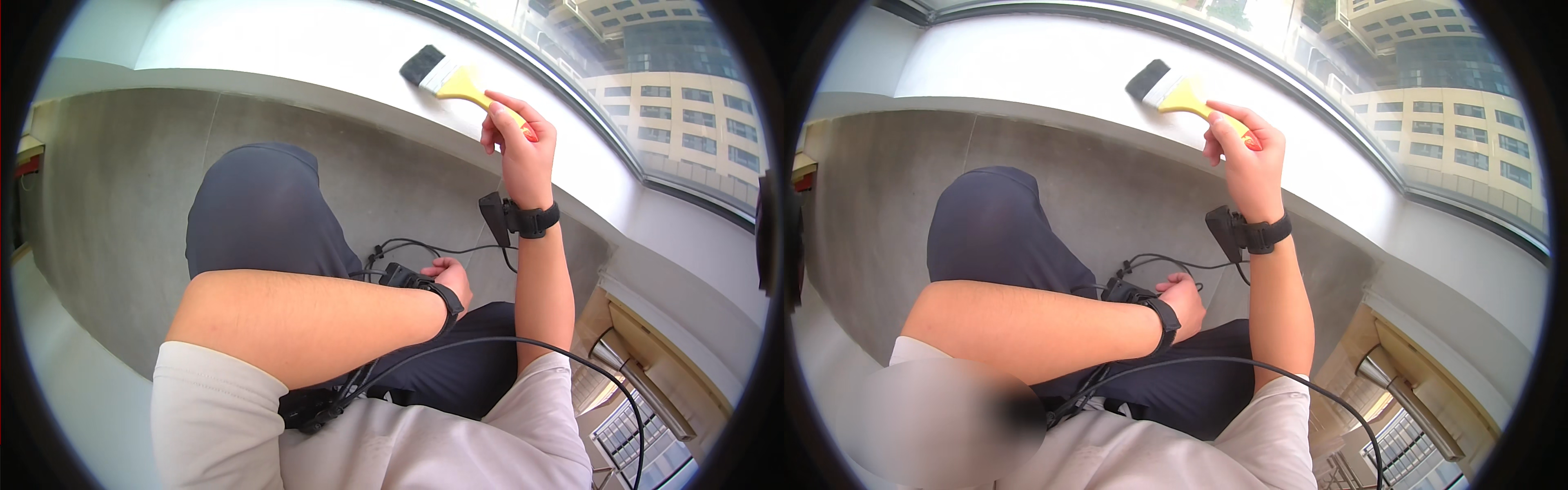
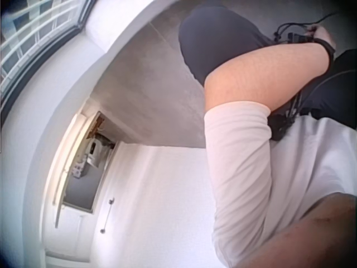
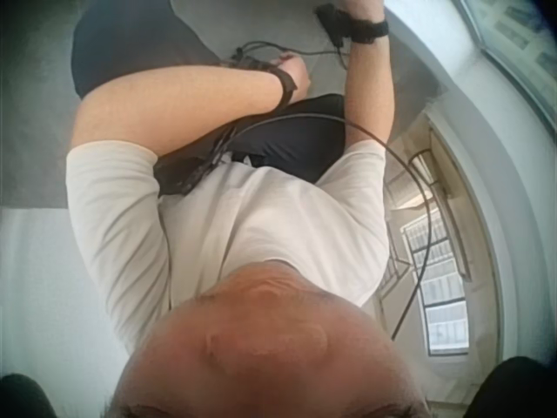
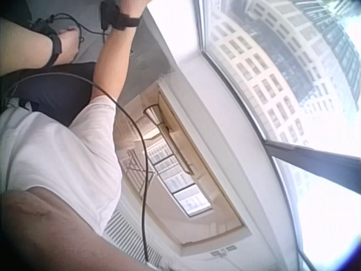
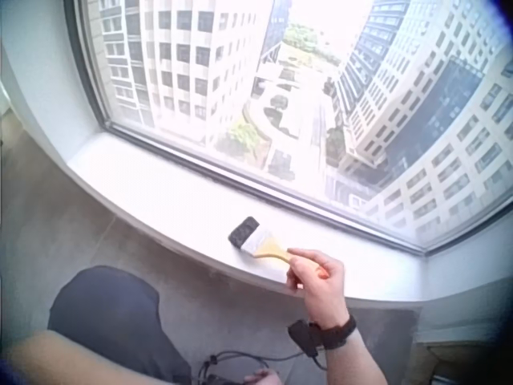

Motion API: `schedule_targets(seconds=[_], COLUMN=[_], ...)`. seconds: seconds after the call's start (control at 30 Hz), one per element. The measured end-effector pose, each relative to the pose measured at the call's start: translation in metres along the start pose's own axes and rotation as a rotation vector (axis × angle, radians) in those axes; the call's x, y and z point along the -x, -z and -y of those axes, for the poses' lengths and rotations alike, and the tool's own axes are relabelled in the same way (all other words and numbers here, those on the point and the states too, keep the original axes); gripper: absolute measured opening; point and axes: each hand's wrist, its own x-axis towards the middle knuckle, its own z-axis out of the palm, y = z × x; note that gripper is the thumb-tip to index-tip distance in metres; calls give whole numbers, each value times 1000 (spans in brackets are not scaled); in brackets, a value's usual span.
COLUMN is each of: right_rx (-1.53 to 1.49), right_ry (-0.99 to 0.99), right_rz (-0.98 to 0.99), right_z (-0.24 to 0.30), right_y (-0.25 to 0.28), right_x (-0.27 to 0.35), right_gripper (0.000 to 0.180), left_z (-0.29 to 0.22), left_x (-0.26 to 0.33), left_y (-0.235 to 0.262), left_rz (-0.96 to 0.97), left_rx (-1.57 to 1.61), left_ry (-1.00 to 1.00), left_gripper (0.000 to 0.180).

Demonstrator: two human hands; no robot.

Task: Apply paint or sealant to the edge of a wall near a window using a brush.

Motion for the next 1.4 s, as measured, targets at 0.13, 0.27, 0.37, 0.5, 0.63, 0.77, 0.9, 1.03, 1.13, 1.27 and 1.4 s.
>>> schedule_targets(seconds=[0.13,0.27,0.37,0.5,0.63,0.77,0.9,1.03,1.13,1.27,1.4], right_rx=[17,36,-11,73,12,-20,31,80,32,29,64], right_ry=[37,-62,36,-55,-19,96,-20,-114,-23,32,-5], right_rz=[-26,28,-86,151,10,-138,-77,76,3,-169,-69], right_z=[1,3,5,6,1,-1,4,9,7,5,8], right_y=[-1,-4,-5,-3,-2,0,8,18,19,19,21], right_x=[1,1,0,2,3,2,3,5,6,6,9], right_gripper=[27,23,26,27,26,24,24,23,22,23,24], left_z=[-1,-2,-3,-3,-5,-4,-4,-5,-4,-5,-4], left_x=[0,0,1,1,1,1,2,4,5,6,6], left_y=[0,0,0,-1,0,-1,-1,1,2,3,2], left_rz=[-8,-15,-15,-8,-11,-5,-8,-12,0,-9,-1], left_rx=[-26,-39,-30,-40,-28,-39,-41,-25,-33,-42,-39], left_ry=[14,5,0,11,16,3,14,9,-3,-18,-14], left_gripper=[24,24,24,24,24,25,24,24,24,23,23])
